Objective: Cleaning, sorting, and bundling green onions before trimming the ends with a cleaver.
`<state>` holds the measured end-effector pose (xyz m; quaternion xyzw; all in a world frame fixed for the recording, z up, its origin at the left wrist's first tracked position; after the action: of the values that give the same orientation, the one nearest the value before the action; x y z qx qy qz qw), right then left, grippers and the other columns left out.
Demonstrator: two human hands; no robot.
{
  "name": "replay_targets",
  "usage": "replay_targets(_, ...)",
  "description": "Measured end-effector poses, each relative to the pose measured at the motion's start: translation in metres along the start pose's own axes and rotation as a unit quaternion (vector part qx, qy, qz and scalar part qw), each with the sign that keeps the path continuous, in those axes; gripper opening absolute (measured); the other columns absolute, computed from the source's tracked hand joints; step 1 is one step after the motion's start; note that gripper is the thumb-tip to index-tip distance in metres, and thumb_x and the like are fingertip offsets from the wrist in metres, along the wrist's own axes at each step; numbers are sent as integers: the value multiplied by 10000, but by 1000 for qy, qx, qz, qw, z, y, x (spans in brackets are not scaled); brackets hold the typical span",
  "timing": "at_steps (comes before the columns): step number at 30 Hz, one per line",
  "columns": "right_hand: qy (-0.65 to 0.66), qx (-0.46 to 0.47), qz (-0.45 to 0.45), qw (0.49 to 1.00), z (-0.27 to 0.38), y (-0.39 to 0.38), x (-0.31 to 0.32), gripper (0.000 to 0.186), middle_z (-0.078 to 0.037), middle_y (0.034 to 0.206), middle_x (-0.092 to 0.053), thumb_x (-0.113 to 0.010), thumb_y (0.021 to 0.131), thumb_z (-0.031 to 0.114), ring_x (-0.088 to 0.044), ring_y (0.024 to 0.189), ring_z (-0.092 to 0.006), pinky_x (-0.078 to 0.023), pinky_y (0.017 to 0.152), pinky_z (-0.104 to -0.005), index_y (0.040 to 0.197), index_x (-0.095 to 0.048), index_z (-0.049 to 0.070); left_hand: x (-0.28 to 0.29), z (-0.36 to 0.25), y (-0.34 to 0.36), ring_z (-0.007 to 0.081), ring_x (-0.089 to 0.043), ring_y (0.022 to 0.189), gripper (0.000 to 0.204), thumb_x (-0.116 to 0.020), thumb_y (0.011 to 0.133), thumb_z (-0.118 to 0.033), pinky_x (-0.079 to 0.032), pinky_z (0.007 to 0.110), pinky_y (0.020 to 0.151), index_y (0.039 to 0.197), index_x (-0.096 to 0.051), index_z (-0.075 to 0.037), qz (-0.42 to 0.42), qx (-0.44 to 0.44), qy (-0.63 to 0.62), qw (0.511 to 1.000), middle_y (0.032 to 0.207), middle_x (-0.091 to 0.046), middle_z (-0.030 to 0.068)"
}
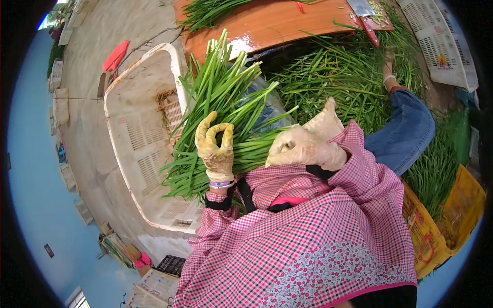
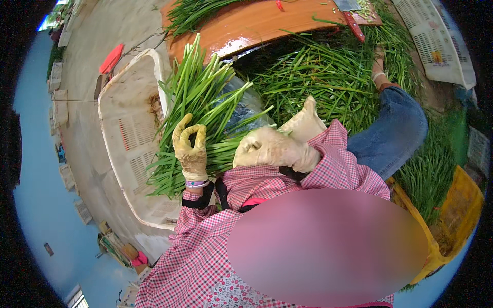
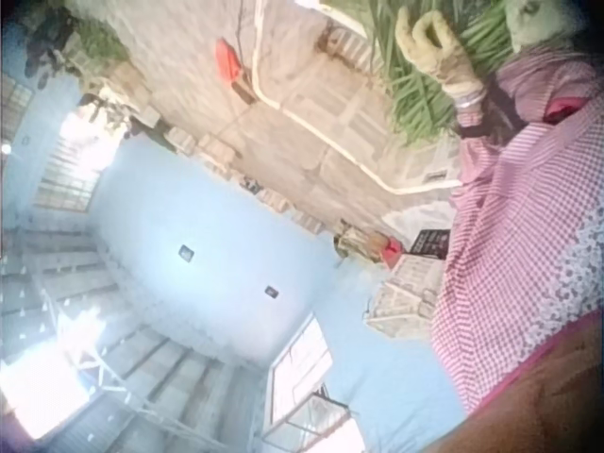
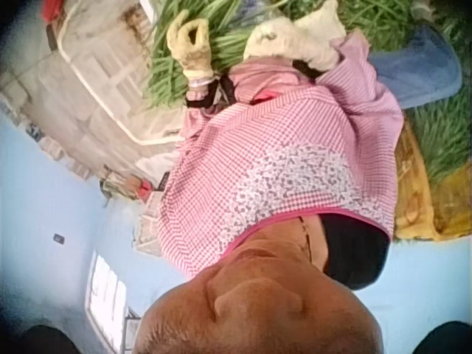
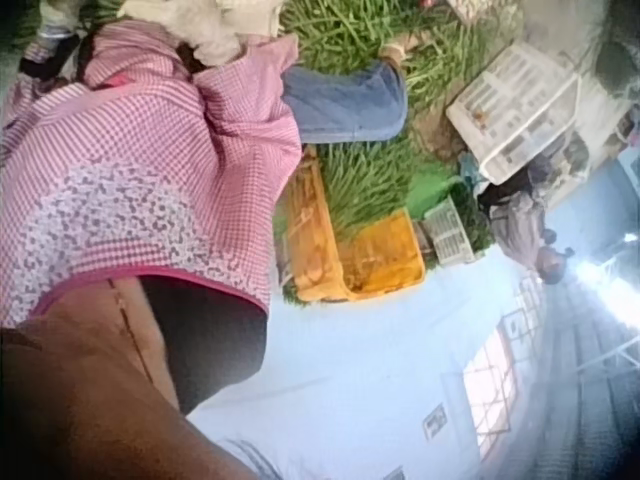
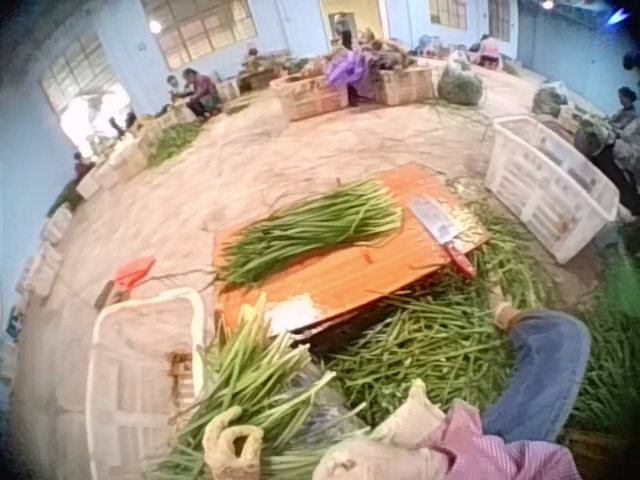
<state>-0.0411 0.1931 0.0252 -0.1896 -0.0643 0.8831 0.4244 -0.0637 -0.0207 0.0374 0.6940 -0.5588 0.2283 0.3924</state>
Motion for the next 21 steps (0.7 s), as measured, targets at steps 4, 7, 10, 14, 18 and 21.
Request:
replay_targets(4, 23, -78, -111, 990, 3, -1, 36, 309, -17, 806, -710, -731, 921, 333, -610, 741, -76, -472, 668, -223, 977, -791, 36, 0, 4, 2, 324, -608, 1173, 152, -798, 849, -204, -461, 446, 1025, 881, -757, -61, 0, 19, -36, 999, 1239, -690, 129)
replay_targets(7, -212, -67, -194, 955, -10, 28, 38, 365, -88, 841, -741, -752, 880, 417, -688, 759, -192, -537, 729, -311, 996, -792, 73, -2, 5, 2, 324, -608, 1171, 153, -794, 856, -202, -463, 440, 1026, 891, -756, -57, 4, 25, -34, 999, 1233, -692, 136)
replay_targets(10, -401, -60, -231, 885, -27, 52, 20, 401, -138, 846, -737, -695, 887, 469, -716, 805, -306, -561, 718, -381, 944, -767, 79, -3, 7, 1, 322, -609, 1171, 158, -794, 858, -201, -464, 437, 1029, 898, -756, -53, 3, 43, -45, 998, 1236, -691, 135)
replay_targets(14, -345, 14, -208, 915, -22, 44, 5, 288, -107, 816, -730, -722, 871, 371, -714, 755, -264, -563, 690, -373, 890, -748, 85, -1, 6, -1, 319, -610, 1170, 155, -797, 855, -192, -467, 435, 1026, 894, -756, -48, -8, 34, -49, 998, 1237, -691, 134)
replay_targets(18, -174, -5, -170, 970, -24, 11, 14, 169, -78, 820, -727, -699, 904, 243, -689, 712, -233, -538, 679, -320, 910, -760, 86, -3, 6, -3, 325, -615, 1163, 157, -800, 852, -196, -466, 438, 1025, 882, -754, -49, -11, 33, -64, 997, 1237, -691, 136)
replay_targets(21, 25, 18, -174, 984, -42, -3, 40, 154, -23, 839, -689, -686, 947, 164, -633, 727, -138, -499, 670, -268, 924, -728, 18, -3, 3, -3, 326, -612, 1167, 144, -798, 850, -188, -467, 438, 1023, 873, -751, -54, -15, 9, -46, 999, 1238, -690, 134)
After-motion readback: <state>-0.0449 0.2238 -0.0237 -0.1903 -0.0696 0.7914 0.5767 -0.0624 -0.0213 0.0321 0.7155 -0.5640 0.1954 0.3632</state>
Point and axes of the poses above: each hand's wrist, its own y-axis towards the middle knuckle, its own x-axis out of the back of the hand, z = x × y, the point moved 7 cm from there along y, towards the middle knuckle
